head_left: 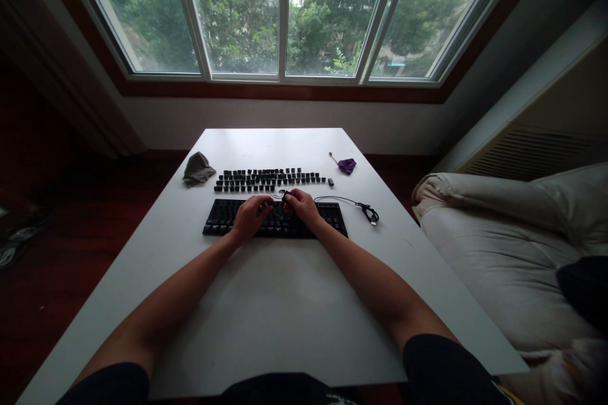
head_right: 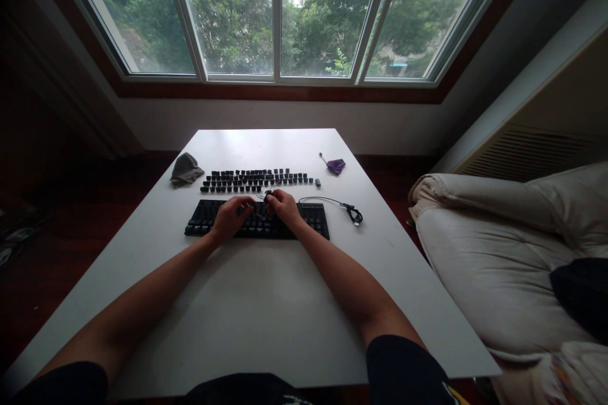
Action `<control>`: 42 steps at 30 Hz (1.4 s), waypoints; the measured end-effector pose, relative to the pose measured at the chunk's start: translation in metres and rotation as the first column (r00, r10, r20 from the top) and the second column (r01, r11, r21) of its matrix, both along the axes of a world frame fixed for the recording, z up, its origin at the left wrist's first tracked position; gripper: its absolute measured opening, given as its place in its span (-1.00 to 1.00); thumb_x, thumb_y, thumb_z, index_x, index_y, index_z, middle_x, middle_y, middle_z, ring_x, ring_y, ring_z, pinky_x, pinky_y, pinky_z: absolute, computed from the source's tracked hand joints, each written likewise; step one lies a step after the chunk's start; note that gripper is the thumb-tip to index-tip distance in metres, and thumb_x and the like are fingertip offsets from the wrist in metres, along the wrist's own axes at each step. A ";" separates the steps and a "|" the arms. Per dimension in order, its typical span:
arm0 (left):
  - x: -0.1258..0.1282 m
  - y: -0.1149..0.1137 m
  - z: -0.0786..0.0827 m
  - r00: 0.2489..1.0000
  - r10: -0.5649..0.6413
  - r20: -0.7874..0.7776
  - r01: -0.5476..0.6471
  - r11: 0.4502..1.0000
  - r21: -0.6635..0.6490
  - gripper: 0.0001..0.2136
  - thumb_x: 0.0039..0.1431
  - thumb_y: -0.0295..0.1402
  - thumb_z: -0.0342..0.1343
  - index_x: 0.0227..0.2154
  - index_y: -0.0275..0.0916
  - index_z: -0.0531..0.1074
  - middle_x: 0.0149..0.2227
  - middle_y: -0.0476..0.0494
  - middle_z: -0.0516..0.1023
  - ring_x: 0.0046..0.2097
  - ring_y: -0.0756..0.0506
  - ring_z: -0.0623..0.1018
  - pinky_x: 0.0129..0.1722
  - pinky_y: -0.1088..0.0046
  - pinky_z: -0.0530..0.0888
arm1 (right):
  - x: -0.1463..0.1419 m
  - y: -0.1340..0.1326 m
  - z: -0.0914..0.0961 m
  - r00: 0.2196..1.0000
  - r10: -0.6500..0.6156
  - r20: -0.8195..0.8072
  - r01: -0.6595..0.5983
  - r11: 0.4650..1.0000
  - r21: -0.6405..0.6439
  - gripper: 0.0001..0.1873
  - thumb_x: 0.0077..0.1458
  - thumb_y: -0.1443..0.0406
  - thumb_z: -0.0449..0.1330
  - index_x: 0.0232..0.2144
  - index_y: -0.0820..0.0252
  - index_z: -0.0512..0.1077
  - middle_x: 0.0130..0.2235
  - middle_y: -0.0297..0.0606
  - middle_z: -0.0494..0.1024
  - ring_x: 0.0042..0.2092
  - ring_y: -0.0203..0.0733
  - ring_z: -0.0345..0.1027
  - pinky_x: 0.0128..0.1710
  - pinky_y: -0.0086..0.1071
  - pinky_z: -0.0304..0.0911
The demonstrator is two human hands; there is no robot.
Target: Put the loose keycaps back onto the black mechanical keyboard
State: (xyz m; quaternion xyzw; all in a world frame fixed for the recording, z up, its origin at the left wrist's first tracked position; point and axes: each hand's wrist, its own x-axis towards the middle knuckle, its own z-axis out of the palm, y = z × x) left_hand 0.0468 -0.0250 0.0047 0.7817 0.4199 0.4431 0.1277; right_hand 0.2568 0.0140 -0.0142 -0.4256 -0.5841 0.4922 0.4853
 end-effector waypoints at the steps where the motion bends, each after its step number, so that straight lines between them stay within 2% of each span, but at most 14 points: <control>1: 0.000 -0.001 0.002 1.000 0.014 0.018 -0.015 1.000 0.004 -0.83 0.26 -0.34 0.14 -0.12 -0.18 0.50 -0.25 -0.11 0.56 -0.25 -0.09 0.52 -0.14 0.35 0.44 | 0.000 0.000 0.000 1.000 0.000 0.004 0.000 1.000 -0.002 -0.68 0.07 0.03 0.22 -0.38 0.16 0.35 -0.52 -0.34 0.53 -0.52 -0.22 0.41 -0.50 -0.39 0.31; 4: 0.002 -0.005 0.012 0.997 0.040 0.063 -0.041 0.999 0.020 -0.84 0.25 -0.33 0.15 -0.14 -0.18 0.52 -0.27 -0.09 0.56 -0.27 -0.07 0.50 -0.15 0.36 0.42 | -0.001 0.000 0.000 1.000 -0.004 0.018 0.005 1.000 -0.010 -0.67 0.07 0.02 0.21 -0.38 0.15 0.35 -0.52 -0.34 0.53 -0.52 -0.23 0.41 -0.49 -0.39 0.31; 8: 0.005 -0.013 0.028 0.986 0.011 0.165 -0.013 1.000 0.011 -0.84 0.25 -0.33 0.15 -0.14 -0.17 0.54 -0.27 -0.11 0.56 -0.27 -0.08 0.49 -0.15 0.36 0.41 | -0.001 0.000 0.001 1.000 -0.009 0.013 0.010 1.000 -0.014 -0.67 0.07 0.02 0.21 -0.39 0.16 0.34 -0.54 -0.34 0.52 -0.52 -0.23 0.41 -0.49 -0.39 0.31; 10: 0.007 -0.015 0.033 0.972 -0.025 0.232 0.030 0.999 -0.017 -0.82 0.25 -0.33 0.15 -0.13 -0.17 0.56 -0.23 -0.13 0.57 -0.23 -0.08 0.50 -0.13 0.36 0.41 | -0.001 0.000 0.001 1.000 -0.003 0.001 0.003 1.000 -0.013 -0.68 0.07 0.03 0.21 -0.39 0.16 0.34 -0.53 -0.34 0.52 -0.53 -0.23 0.41 -0.49 -0.39 0.30; 13: 0.011 -0.014 0.033 0.920 -0.080 0.383 0.139 0.982 -0.130 -0.81 0.25 -0.31 0.16 -0.12 -0.18 0.57 -0.15 -0.16 0.59 -0.17 -0.09 0.52 -0.12 0.37 0.41 | -0.001 -0.001 0.002 1.000 0.002 -0.010 -0.002 1.000 -0.008 -0.68 0.07 0.03 0.21 -0.39 0.16 0.34 -0.52 -0.34 0.52 -0.53 -0.23 0.40 -0.49 -0.39 0.30; 16: 0.013 -0.008 0.025 0.804 -0.097 0.587 0.293 0.923 -0.249 -0.77 0.21 -0.28 0.21 -0.11 -0.22 0.56 -0.15 -0.19 0.61 -0.21 -0.08 0.54 -0.20 0.41 0.43 | 0.000 -0.002 0.003 1.000 0.003 -0.003 -0.003 1.000 -0.007 -0.68 0.08 0.03 0.21 -0.40 0.15 0.33 -0.52 -0.34 0.52 -0.52 -0.22 0.41 -0.48 -0.38 0.31; 20: 0.015 -0.003 0.017 0.676 -0.094 0.731 0.454 0.835 -0.313 -0.75 0.23 -0.24 0.19 -0.11 -0.26 0.54 -0.17 -0.19 0.58 -0.30 -0.01 0.50 -0.28 0.46 0.41 | 0.000 -0.001 0.002 1.000 0.006 -0.002 -0.006 1.000 -0.009 -0.68 0.08 0.03 0.21 -0.40 0.15 0.33 -0.52 -0.34 0.52 -0.51 -0.23 0.41 -0.48 -0.38 0.31; 25: 0.017 -0.006 0.019 0.529 -0.087 0.844 0.621 0.718 -0.315 -0.78 0.25 -0.25 0.17 -0.12 -0.24 0.47 -0.21 -0.14 0.51 -0.33 0.01 0.47 -0.33 0.49 0.39 | 0.000 0.001 -0.001 1.000 0.005 -0.011 -0.006 1.000 -0.017 -0.68 0.07 0.02 0.22 -0.38 0.15 0.34 -0.51 -0.34 0.52 -0.51 -0.22 0.41 -0.48 -0.38 0.31; 29: 0.018 -0.008 0.022 0.435 -0.095 0.896 0.705 0.655 -0.273 -0.81 0.23 -0.28 0.19 -0.16 -0.23 0.39 -0.22 -0.13 0.48 -0.35 0.01 0.45 -0.36 0.48 0.37 | 0.000 0.000 -0.001 1.000 0.006 -0.005 -0.007 1.000 -0.012 -0.68 0.07 0.03 0.22 -0.39 0.15 0.34 -0.52 -0.35 0.52 -0.51 -0.23 0.41 -0.48 -0.39 0.30; 35: 0.017 -0.008 0.022 0.402 -0.081 0.912 0.753 0.596 -0.278 -0.81 0.24 -0.27 0.18 -0.20 -0.26 0.36 -0.26 -0.13 0.46 -0.37 0.02 0.42 -0.37 0.49 0.35 | 0.000 0.000 0.001 1.000 -0.004 0.010 0.004 1.000 -0.017 -0.67 0.06 0.02 0.22 -0.40 0.15 0.33 -0.53 -0.36 0.51 -0.51 -0.23 0.41 -0.48 -0.39 0.30; 42: 0.019 -0.013 0.029 0.427 -0.038 0.903 0.740 0.589 -0.325 -0.79 0.24 -0.24 0.17 -0.20 -0.26 0.36 -0.33 -0.09 0.44 -0.41 0.03 0.39 -0.40 0.51 0.33 | 0.000 -0.001 0.002 1.000 0.000 0.013 0.001 1.000 -0.023 -0.66 0.05 0.00 0.22 -0.39 0.14 0.33 -0.51 -0.34 0.53 -0.51 -0.22 0.42 -0.48 -0.38 0.32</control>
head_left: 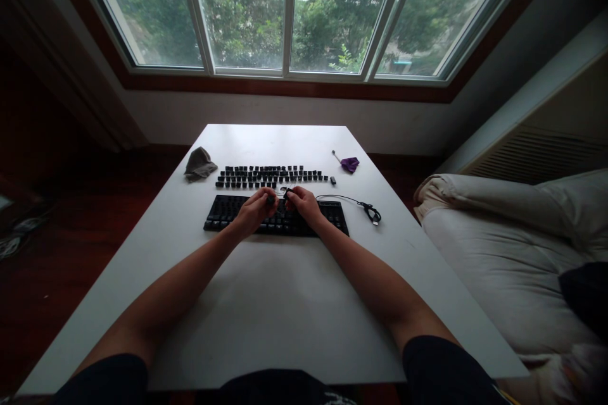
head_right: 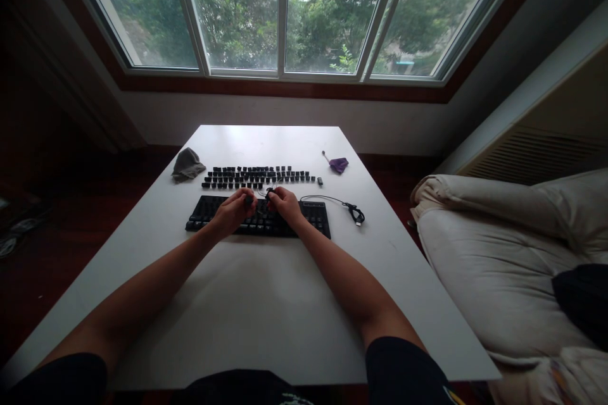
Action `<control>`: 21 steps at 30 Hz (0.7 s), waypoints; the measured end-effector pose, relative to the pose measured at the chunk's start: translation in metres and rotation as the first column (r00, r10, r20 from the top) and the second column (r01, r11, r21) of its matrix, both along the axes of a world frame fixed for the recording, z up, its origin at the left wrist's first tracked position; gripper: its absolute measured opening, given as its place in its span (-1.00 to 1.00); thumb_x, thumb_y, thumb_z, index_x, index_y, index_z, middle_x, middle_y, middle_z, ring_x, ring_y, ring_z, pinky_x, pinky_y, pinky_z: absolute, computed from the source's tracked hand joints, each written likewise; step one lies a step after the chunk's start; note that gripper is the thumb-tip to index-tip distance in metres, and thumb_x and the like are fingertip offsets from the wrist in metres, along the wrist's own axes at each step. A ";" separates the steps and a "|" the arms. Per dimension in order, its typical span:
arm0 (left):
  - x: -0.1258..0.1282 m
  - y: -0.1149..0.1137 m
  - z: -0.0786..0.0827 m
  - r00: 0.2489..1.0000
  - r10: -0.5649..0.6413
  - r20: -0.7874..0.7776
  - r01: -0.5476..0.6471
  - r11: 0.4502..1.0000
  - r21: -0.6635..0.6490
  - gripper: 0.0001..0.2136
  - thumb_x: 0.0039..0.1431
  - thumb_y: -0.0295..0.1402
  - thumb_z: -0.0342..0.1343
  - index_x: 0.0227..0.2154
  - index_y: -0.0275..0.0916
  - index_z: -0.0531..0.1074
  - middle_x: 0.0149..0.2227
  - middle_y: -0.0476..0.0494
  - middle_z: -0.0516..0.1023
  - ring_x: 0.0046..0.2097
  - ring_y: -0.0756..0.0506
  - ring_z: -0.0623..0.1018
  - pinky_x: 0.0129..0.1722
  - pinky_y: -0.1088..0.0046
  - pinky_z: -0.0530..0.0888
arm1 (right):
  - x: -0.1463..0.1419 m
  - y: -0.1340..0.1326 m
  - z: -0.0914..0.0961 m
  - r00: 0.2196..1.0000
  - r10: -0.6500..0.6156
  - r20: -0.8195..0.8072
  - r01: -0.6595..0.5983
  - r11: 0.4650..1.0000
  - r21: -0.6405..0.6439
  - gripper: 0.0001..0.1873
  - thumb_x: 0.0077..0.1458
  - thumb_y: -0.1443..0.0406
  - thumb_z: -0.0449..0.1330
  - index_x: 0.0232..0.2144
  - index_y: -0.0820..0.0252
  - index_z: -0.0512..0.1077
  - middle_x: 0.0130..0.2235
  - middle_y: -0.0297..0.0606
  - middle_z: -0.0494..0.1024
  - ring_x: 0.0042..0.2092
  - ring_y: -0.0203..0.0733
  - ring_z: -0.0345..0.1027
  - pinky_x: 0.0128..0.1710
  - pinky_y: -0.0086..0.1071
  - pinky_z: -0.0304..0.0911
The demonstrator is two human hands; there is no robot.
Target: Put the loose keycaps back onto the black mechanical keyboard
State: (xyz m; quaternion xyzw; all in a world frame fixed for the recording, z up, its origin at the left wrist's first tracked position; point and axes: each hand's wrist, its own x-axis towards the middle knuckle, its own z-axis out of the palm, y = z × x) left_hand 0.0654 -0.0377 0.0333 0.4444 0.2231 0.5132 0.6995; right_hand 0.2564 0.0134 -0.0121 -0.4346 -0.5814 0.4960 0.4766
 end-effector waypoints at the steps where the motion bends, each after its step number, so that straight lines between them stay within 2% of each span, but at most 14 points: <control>1: 0.000 0.000 0.000 1.000 0.000 -0.010 0.000 1.000 -0.004 -0.79 0.24 -0.23 0.17 -0.20 -0.25 0.36 -0.34 -0.08 0.44 -0.42 0.04 0.38 -0.41 0.51 0.32 | 0.000 0.000 0.000 1.000 -0.004 0.005 0.004 1.000 -0.002 -0.65 0.05 0.00 0.22 -0.39 0.14 0.33 -0.51 -0.34 0.53 -0.51 -0.22 0.42 -0.48 -0.38 0.32; 12: 0.000 0.002 -0.007 1.000 -0.019 -0.010 0.020 1.000 0.017 -0.77 0.29 -0.19 0.13 -0.21 -0.27 0.37 -0.38 -0.07 0.42 -0.42 0.04 0.36 -0.42 0.54 0.31 | 0.000 -0.002 0.002 1.000 -0.002 0.004 0.002 1.000 0.001 -0.66 0.05 0.01 0.22 -0.40 0.14 0.32 -0.52 -0.34 0.52 -0.51 -0.22 0.41 -0.48 -0.38 0.31; 21: 0.000 0.001 -0.007 0.999 0.000 -0.035 -0.001 1.000 -0.010 -0.77 0.27 -0.19 0.14 -0.22 -0.27 0.38 -0.38 -0.07 0.41 -0.40 0.03 0.40 -0.42 0.54 0.35 | -0.001 -0.001 0.001 1.000 -0.004 0.015 0.003 1.000 0.003 -0.66 0.06 0.00 0.22 -0.39 0.14 0.33 -0.52 -0.35 0.52 -0.50 -0.21 0.41 -0.48 -0.38 0.32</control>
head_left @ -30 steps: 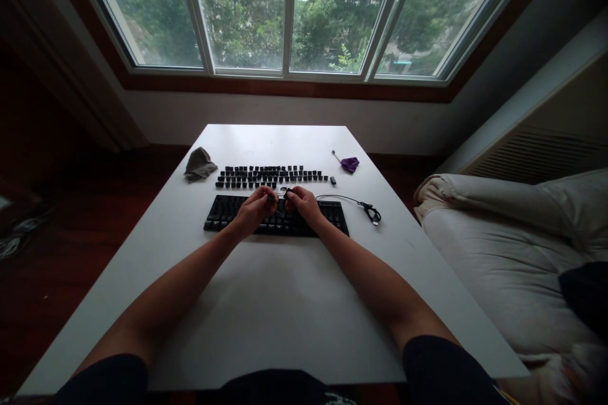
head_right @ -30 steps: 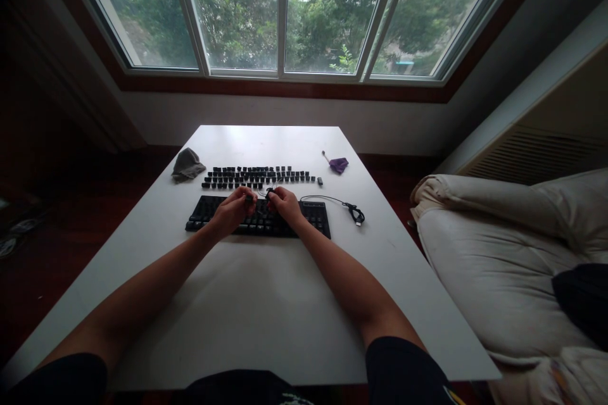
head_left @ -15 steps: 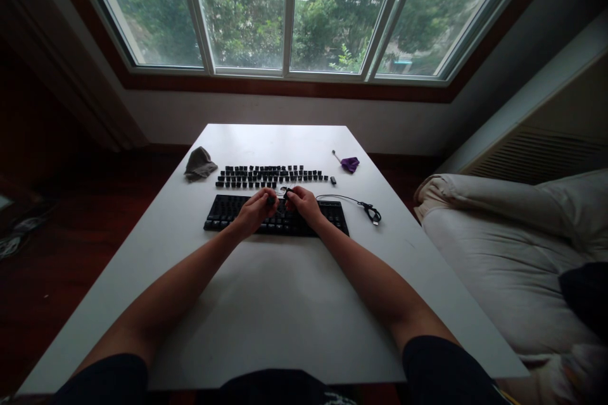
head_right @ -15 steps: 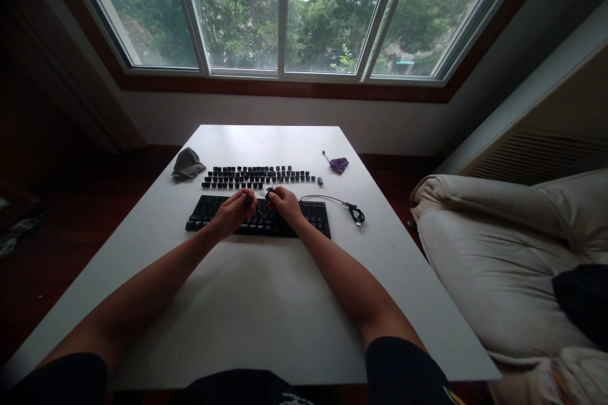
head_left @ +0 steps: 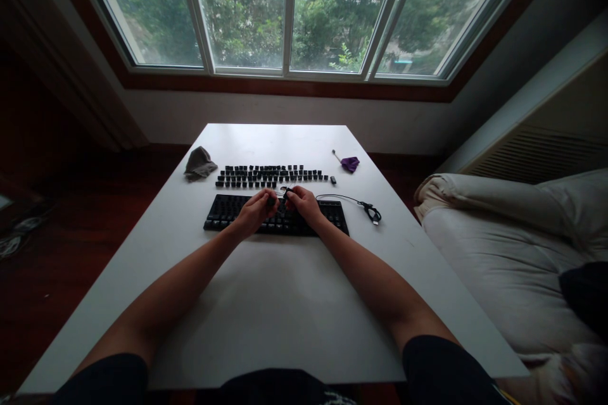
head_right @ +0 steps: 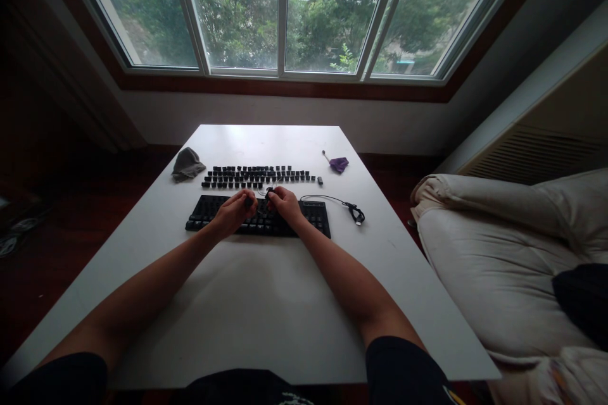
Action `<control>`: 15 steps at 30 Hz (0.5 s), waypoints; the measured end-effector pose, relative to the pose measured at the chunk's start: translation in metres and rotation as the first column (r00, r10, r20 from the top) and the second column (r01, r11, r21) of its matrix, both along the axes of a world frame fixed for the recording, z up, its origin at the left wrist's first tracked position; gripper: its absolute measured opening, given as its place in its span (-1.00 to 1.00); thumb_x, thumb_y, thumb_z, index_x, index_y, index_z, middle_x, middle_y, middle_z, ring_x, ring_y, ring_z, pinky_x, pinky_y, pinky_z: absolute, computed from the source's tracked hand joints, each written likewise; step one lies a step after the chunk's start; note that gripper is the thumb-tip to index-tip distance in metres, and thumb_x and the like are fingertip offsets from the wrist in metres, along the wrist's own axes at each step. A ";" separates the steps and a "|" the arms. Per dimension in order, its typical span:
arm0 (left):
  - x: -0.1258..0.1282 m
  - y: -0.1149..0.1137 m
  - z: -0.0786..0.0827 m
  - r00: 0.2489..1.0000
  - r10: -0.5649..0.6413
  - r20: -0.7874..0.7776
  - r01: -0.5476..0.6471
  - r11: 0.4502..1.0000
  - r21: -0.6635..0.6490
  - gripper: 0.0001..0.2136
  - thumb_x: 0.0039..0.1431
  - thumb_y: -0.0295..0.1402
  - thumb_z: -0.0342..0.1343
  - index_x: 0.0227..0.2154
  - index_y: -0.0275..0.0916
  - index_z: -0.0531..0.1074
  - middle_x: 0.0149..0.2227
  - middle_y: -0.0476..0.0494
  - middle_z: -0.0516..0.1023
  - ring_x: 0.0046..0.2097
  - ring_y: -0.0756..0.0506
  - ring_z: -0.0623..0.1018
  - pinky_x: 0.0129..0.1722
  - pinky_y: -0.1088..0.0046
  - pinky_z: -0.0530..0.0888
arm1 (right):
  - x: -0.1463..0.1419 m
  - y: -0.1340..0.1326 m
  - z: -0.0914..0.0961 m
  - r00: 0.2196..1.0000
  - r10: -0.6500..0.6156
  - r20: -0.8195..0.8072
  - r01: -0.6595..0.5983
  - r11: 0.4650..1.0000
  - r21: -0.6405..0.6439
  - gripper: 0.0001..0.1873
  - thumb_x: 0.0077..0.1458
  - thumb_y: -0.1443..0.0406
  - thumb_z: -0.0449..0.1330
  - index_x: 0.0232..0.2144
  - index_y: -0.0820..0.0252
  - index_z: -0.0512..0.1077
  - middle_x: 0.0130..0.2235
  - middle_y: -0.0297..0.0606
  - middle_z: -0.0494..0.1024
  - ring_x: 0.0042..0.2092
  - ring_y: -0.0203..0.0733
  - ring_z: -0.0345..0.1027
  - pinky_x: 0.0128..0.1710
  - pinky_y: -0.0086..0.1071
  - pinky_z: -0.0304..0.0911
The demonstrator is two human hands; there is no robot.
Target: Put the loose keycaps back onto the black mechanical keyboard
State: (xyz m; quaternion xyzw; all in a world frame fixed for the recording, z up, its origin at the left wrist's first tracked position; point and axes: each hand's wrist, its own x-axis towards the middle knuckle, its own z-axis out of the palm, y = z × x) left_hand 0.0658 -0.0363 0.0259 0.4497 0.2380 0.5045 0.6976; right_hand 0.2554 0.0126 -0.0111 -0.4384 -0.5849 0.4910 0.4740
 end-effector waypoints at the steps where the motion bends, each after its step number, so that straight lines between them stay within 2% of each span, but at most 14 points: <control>1: 0.000 0.000 0.000 1.000 0.000 -0.002 0.000 1.000 -0.001 -0.77 0.27 -0.19 0.15 -0.22 -0.27 0.38 -0.38 -0.07 0.41 -0.39 0.03 0.40 -0.42 0.54 0.35 | 0.000 0.000 0.000 1.000 0.000 0.000 0.000 1.000 0.000 -0.66 0.05 0.00 0.22 -0.39 0.14 0.33 -0.52 -0.34 0.52 -0.50 -0.21 0.41 -0.48 -0.37 0.32; 15: 0.001 -0.001 -0.001 1.000 -0.005 -0.013 0.006 0.999 0.035 -0.78 0.28 -0.17 0.13 -0.20 -0.22 0.35 -0.42 -0.02 0.40 -0.46 0.06 0.36 -0.43 0.54 0.33 | 0.000 0.000 -0.001 1.000 0.003 0.006 -0.003 1.000 0.009 -0.66 0.06 0.00 0.21 -0.39 0.14 0.33 -0.51 -0.34 0.52 -0.50 -0.22 0.42 -0.47 -0.38 0.33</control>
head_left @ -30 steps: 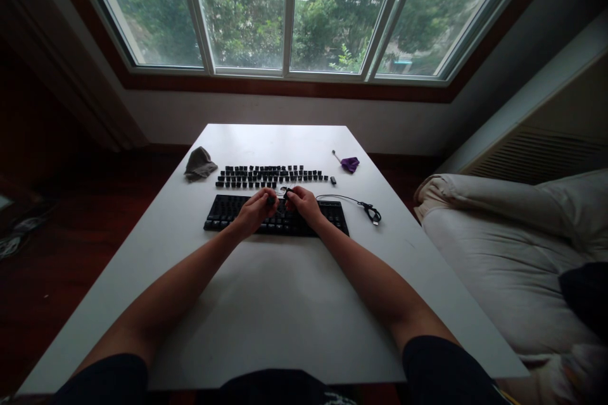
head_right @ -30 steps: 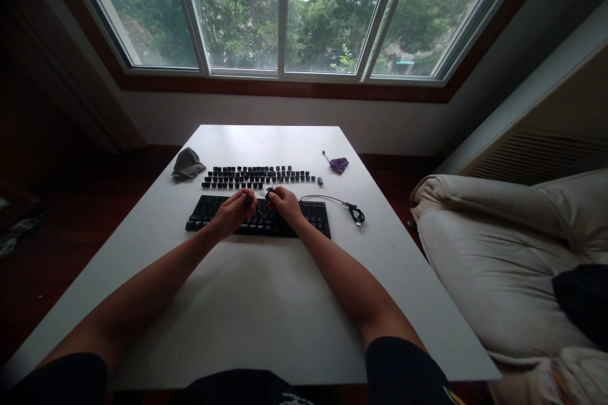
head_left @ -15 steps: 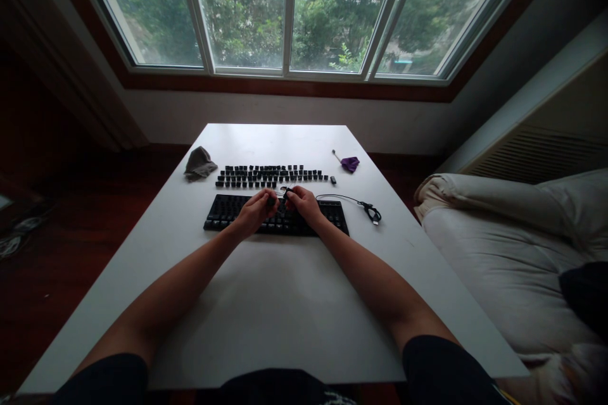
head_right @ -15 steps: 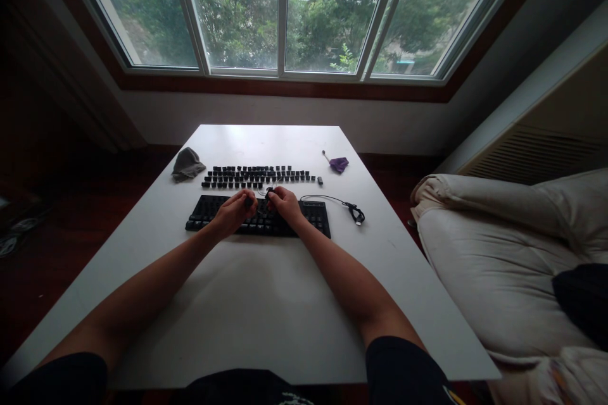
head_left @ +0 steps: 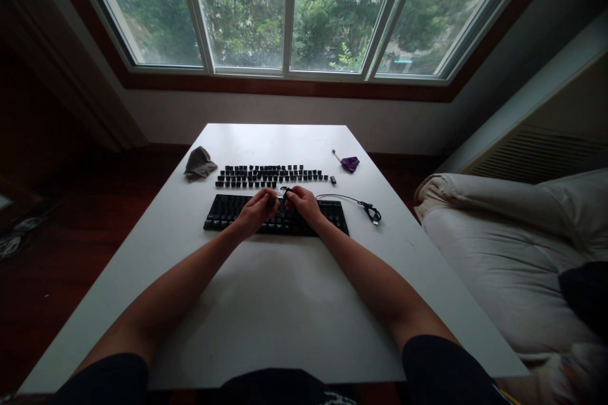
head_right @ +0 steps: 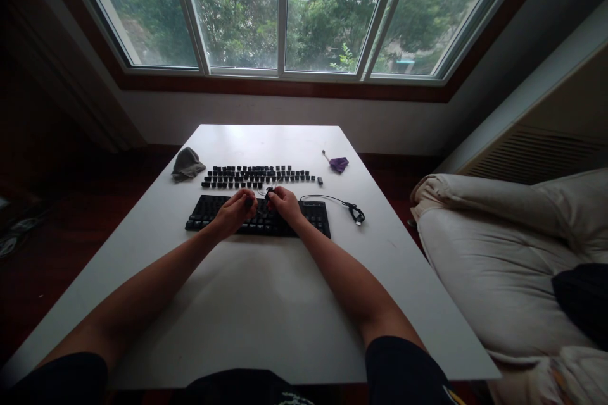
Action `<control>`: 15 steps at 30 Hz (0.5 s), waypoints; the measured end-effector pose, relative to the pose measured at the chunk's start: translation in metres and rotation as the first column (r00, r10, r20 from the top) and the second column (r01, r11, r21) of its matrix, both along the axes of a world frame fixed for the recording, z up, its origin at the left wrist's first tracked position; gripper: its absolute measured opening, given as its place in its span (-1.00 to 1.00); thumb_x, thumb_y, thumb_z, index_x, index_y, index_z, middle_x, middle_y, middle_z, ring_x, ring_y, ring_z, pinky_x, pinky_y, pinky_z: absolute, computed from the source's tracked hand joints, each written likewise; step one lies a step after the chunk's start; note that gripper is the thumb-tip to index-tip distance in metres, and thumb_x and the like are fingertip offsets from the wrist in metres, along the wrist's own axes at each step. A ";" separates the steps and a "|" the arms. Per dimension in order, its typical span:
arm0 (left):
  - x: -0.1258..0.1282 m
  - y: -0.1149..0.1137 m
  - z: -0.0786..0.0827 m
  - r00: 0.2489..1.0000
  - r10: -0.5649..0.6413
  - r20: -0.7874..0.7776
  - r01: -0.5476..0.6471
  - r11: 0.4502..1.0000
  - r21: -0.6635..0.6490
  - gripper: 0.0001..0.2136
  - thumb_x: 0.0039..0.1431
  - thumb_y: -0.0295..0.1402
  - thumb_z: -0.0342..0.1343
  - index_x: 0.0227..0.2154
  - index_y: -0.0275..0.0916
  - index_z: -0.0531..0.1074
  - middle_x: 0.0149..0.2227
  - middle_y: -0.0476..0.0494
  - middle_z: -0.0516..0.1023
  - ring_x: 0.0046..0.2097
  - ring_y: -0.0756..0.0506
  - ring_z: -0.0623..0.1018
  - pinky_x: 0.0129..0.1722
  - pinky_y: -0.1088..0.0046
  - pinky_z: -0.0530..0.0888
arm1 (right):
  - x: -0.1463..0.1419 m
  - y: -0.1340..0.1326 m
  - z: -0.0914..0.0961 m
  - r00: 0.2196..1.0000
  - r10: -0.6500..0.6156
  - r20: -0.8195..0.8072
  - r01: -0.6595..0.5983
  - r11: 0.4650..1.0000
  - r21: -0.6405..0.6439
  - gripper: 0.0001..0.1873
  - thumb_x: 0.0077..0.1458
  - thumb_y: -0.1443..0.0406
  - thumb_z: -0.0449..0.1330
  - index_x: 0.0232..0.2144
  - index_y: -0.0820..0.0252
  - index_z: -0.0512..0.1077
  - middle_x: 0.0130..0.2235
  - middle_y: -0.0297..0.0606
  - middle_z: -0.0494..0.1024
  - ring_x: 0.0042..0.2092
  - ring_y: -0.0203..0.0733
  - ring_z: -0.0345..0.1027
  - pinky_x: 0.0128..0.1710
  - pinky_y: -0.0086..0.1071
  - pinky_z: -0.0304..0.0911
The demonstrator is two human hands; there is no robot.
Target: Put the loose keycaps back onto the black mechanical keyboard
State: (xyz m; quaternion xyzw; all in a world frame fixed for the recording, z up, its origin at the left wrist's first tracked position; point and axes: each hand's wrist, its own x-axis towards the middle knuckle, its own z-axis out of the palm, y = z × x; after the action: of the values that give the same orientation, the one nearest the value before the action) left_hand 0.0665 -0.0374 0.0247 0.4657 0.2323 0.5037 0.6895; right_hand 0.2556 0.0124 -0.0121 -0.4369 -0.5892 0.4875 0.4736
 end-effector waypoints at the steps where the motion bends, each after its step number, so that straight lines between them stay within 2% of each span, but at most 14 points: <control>1: 0.000 0.000 0.000 1.000 0.000 -0.001 0.000 1.000 0.001 -0.78 0.28 -0.17 0.13 -0.20 -0.22 0.35 -0.42 -0.02 0.40 -0.46 0.05 0.36 -0.43 0.54 0.33 | 0.000 0.000 0.000 1.000 0.002 -0.003 -0.002 1.000 0.001 -0.66 0.06 0.01 0.21 -0.39 0.14 0.33 -0.52 -0.34 0.52 -0.50 -0.22 0.42 -0.47 -0.38 0.33; 15: 0.002 0.001 0.000 0.999 0.043 -0.015 -0.043 0.999 -0.011 -0.75 0.27 -0.12 0.14 -0.22 -0.22 0.35 -0.46 0.01 0.38 -0.49 0.07 0.34 -0.47 0.55 0.31 | 0.000 0.002 0.000 1.000 -0.002 -0.003 0.002 1.000 -0.019 -0.65 0.04 -0.01 0.22 -0.38 0.14 0.34 -0.51 -0.33 0.53 -0.50 -0.20 0.42 -0.48 -0.37 0.33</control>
State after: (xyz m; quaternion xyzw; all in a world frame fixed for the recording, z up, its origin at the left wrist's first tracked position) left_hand 0.0686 -0.0364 0.0244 0.4604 0.2502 0.5138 0.6793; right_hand 0.2559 0.0140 -0.0123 -0.4412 -0.5835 0.4933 0.4707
